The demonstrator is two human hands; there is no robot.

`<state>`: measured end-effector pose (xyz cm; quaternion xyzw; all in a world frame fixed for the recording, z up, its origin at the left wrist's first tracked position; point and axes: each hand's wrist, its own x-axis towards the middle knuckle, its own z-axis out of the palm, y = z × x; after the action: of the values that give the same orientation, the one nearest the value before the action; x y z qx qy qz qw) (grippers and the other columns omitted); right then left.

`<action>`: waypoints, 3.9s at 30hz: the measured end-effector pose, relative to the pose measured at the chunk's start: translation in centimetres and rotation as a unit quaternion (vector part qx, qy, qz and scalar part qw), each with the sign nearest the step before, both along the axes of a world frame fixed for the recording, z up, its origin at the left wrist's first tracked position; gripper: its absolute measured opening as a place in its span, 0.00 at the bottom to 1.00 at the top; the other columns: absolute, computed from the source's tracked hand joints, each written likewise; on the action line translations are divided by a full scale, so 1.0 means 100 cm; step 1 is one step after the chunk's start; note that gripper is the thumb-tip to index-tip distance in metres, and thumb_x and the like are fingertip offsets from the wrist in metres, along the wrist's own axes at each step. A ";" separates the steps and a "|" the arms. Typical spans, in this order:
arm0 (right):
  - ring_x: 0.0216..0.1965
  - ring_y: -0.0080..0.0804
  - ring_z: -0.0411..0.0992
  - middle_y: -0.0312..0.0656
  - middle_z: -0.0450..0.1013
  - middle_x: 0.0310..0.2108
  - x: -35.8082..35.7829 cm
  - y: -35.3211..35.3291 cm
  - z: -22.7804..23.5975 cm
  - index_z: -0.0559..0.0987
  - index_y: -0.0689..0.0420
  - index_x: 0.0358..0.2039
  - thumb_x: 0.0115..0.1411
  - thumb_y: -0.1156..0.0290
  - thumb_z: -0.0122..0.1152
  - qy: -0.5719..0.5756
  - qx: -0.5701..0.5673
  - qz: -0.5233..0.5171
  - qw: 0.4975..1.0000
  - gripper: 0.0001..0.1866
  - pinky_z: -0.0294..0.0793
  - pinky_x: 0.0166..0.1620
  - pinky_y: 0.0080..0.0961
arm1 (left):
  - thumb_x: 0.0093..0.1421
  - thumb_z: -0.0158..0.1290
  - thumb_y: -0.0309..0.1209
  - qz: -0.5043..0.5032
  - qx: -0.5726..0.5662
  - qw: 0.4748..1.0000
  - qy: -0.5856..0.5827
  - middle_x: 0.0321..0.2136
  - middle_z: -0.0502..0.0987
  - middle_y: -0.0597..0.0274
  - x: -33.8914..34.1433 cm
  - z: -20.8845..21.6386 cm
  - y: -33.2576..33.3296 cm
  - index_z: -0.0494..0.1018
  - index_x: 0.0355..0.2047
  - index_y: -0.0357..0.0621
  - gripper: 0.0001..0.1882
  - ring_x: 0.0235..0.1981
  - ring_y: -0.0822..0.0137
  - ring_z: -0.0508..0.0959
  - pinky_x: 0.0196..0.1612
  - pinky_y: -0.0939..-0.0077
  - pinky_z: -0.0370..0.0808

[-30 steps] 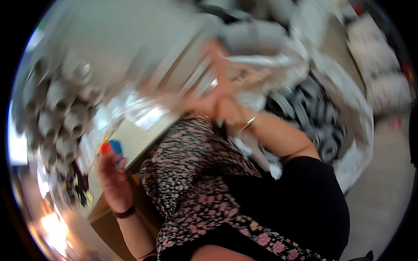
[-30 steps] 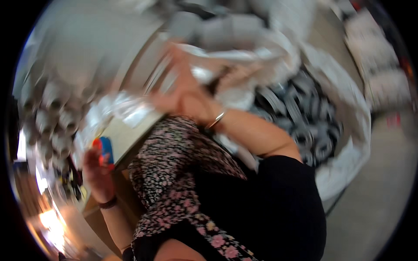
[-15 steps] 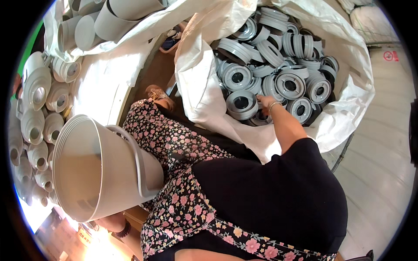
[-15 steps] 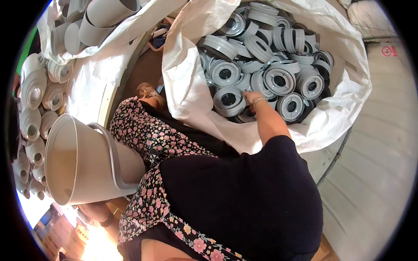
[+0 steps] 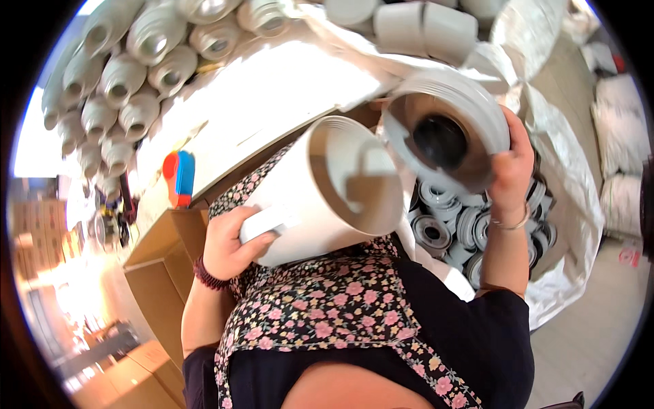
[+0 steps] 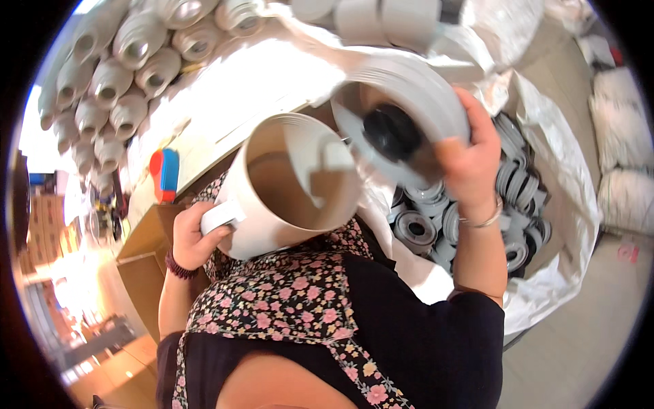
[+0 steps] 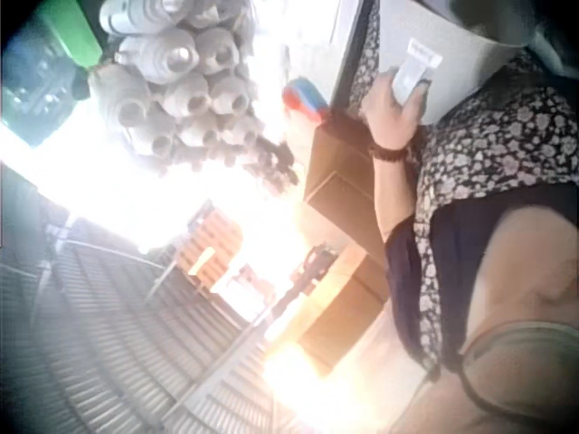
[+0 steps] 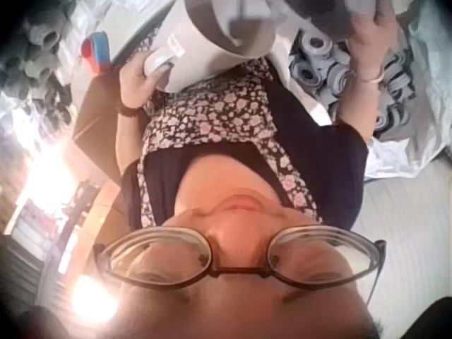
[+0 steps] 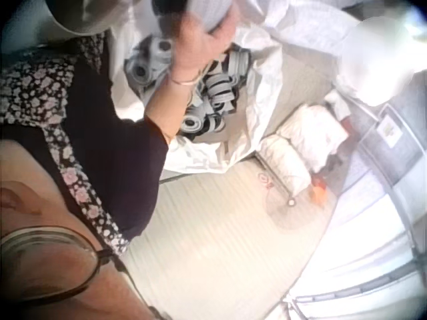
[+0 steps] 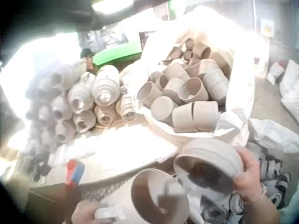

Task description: The person places a large cylindrical object into a plastic bag, seals it, and puts it into a cardboard box before repeating the process with another object and then arranging various gray plastic components inside the box.

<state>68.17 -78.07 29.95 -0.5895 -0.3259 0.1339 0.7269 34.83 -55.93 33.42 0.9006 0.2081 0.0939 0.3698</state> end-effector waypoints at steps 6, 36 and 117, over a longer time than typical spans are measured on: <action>0.36 0.40 0.69 0.46 0.70 0.37 -0.072 0.073 0.018 0.75 0.59 0.51 0.40 0.62 0.73 -0.381 -0.047 0.259 0.886 0.35 0.68 0.42 0.30 | 0.52 0.62 0.36 0.106 0.030 0.993 -0.033 0.23 0.76 0.54 -0.024 -0.006 0.001 0.75 0.33 0.40 0.14 0.24 0.56 0.78 0.28 0.69 0.74; 0.52 0.35 0.68 0.47 0.75 0.45 -0.050 0.223 0.015 0.78 0.64 0.39 0.71 0.51 0.25 -0.079 -0.291 0.438 0.847 0.34 0.56 0.62 0.31 | 0.53 0.59 0.44 0.062 0.115 0.989 -0.069 0.24 0.75 0.55 -0.020 -0.028 -0.019 0.72 0.35 0.45 0.18 0.24 0.55 0.77 0.26 0.63 0.73; 0.41 0.26 0.70 0.37 0.73 0.38 -0.114 0.325 0.068 0.72 0.55 0.39 0.64 0.69 0.53 0.137 0.143 0.309 0.930 0.06 0.68 0.48 0.31 | 0.54 0.59 0.35 0.143 0.141 0.942 -0.267 0.39 0.77 0.52 0.053 0.099 0.151 0.75 0.36 0.39 0.14 0.41 0.55 0.76 0.47 0.68 0.71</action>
<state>56.80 -45.59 36.78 -0.3251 -0.4052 0.3830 0.7638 40.12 -40.83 43.31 0.8460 0.2131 0.4116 0.2634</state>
